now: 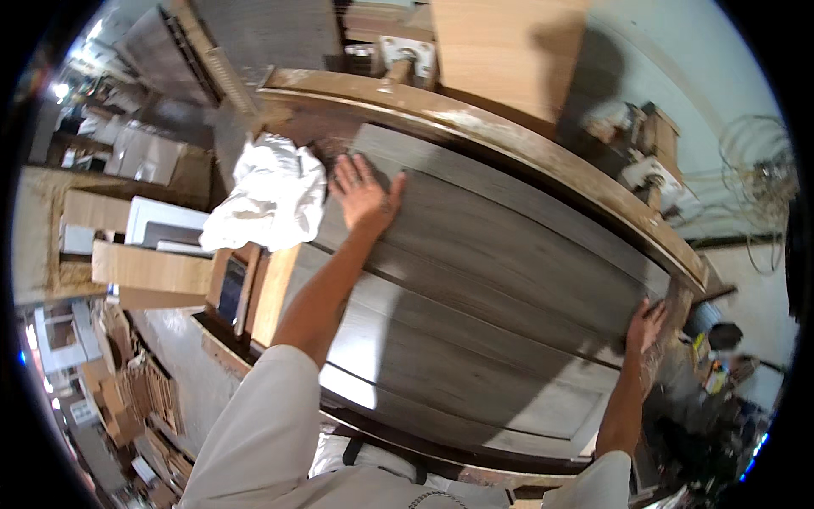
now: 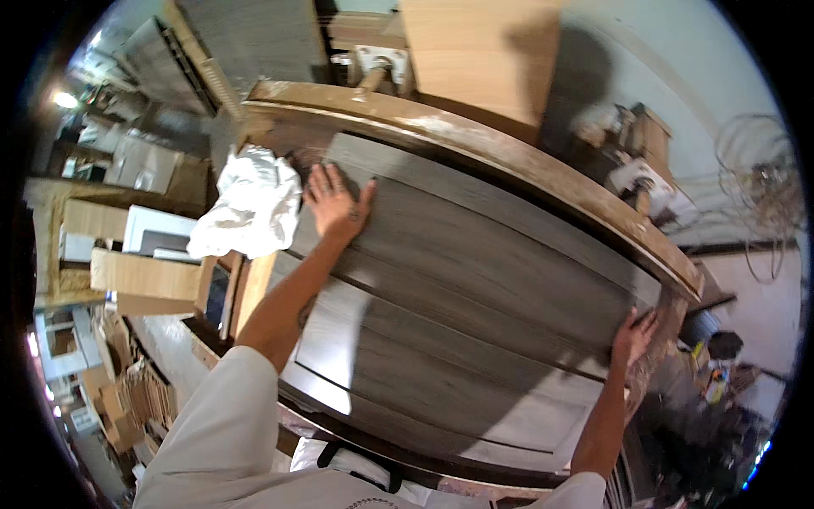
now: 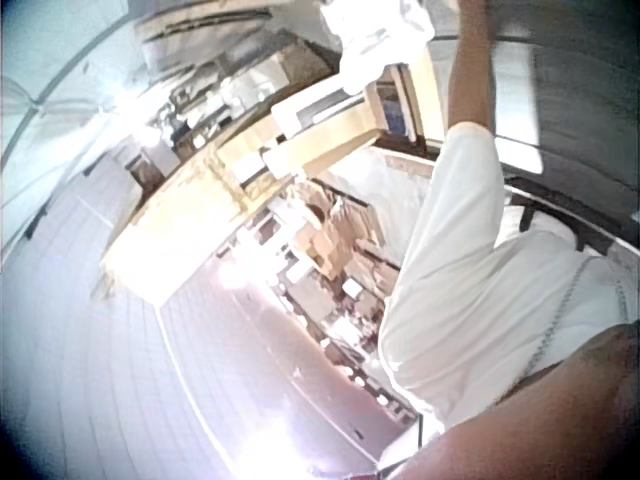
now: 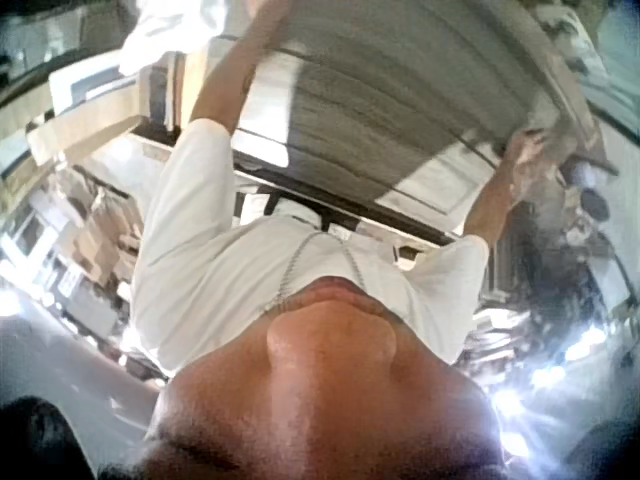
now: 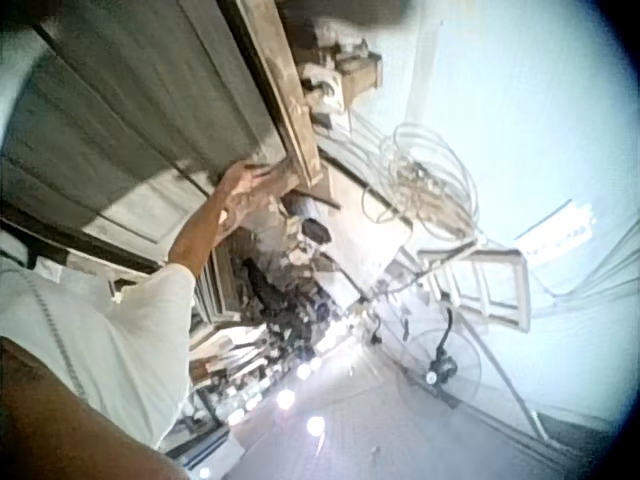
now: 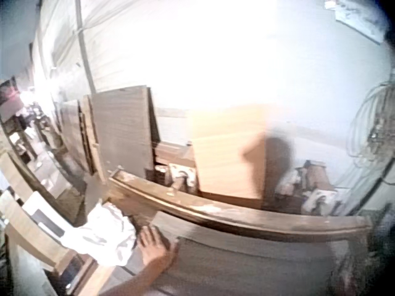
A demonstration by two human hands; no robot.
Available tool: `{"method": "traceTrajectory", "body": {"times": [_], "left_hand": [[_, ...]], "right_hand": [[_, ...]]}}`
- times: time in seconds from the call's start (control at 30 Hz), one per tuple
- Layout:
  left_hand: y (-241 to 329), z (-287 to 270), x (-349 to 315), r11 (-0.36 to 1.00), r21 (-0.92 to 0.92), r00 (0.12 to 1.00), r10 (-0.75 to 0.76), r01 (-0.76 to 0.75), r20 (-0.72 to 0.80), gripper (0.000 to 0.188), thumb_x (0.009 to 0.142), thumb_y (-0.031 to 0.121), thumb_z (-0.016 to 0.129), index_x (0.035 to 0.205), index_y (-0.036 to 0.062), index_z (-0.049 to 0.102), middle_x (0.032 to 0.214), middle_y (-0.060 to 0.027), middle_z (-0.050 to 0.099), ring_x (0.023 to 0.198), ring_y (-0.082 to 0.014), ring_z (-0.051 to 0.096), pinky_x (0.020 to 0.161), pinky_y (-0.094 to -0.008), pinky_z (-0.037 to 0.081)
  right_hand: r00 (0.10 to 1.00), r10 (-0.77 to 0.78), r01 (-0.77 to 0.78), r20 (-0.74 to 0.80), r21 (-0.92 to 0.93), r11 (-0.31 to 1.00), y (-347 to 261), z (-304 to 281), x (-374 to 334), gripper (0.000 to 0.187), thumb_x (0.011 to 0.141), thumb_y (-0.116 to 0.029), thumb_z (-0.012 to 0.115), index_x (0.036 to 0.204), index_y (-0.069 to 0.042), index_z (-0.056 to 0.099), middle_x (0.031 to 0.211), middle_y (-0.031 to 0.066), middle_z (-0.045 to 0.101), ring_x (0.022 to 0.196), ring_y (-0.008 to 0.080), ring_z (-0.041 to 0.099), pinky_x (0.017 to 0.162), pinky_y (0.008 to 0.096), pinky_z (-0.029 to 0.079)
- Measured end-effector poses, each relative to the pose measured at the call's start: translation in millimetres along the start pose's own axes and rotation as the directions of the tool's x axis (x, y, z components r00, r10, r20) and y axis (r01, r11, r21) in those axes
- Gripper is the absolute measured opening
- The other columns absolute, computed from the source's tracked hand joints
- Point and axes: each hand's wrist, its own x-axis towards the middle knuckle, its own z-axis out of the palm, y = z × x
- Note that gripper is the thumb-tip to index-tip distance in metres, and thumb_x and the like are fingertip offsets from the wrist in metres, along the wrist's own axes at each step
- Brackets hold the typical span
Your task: The person picks up a wooden furniture panel and places it on a workbench, then uses a white cloth to wipe the surface and edges of multiple panels one by one.
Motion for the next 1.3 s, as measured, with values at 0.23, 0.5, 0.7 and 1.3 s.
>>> {"method": "traceTrajectory", "body": {"times": [0.23,0.5,0.7,1.3], "left_hand": [[4.8,6.9,-1.6,0.998,0.068,0.996,-0.001,0.007,-0.087,0.091,0.084,0.068,0.035,0.141,-0.0028,0.022,0.148,-0.0227,0.017,0.136,-0.0371,0.017,0.11,-0.0509,0.011],[8.2,8.8,1.4,0.993,0.111,0.996,0.041,-0.031,-0.083,0.091,0.085,0.069,0.033,0.139,-0.0041,0.027,0.146,-0.0238,0.021,0.135,-0.036,0.018,0.108,-0.0494,0.016],[4.1,8.3,2.7,0.992,0.117,0.992,0.055,-0.042,-0.111,0.09,0.085,0.067,0.036,0.138,-0.0046,0.028,0.145,-0.0243,0.022,0.135,-0.0363,0.02,0.108,-0.0496,0.017],[3.7,13.7,5.7,0.998,0.057,0.997,0.024,-0.02,-0.072,0.097,0.084,0.07,0.031,0.141,-0.0062,0.016,0.147,-0.0255,0.014,0.138,-0.0372,0.012,0.11,-0.0525,0.009]], "right_hand": [[0.997,0.003,-0.002,-0.083,0.017,1.0,-3.0,6.6,-2.5,0.077,0.09,-0.059,0.034,0.14,-0.001,0.028,0.143,0.0202,0.031,0.131,0.0355,0.031,0.107,0.0458,0.023],[0.997,0.068,-0.066,-0.049,0.031,0.997,-8.4,-1.1,-3.6,0.076,0.09,-0.054,0.039,0.139,0.002,0.025,0.142,0.0207,0.032,0.131,0.0339,0.031,0.106,0.0448,0.025],[0.996,0.06,-0.057,-0.066,0.039,0.998,-12.3,-4.5,-4.4,0.076,0.09,-0.054,0.038,0.139,0.003,0.025,0.141,0.0213,0.033,0.131,0.033,0.031,0.106,0.0446,0.025],[0.999,0.038,-0.038,-0.005,-0.04,0.998,6.0,5.2,-6.4,0.076,0.092,-0.059,0.029,0.143,-0.003,0.021,0.146,0.0174,0.027,0.131,0.0345,0.031,0.106,0.0466,0.025]]}}
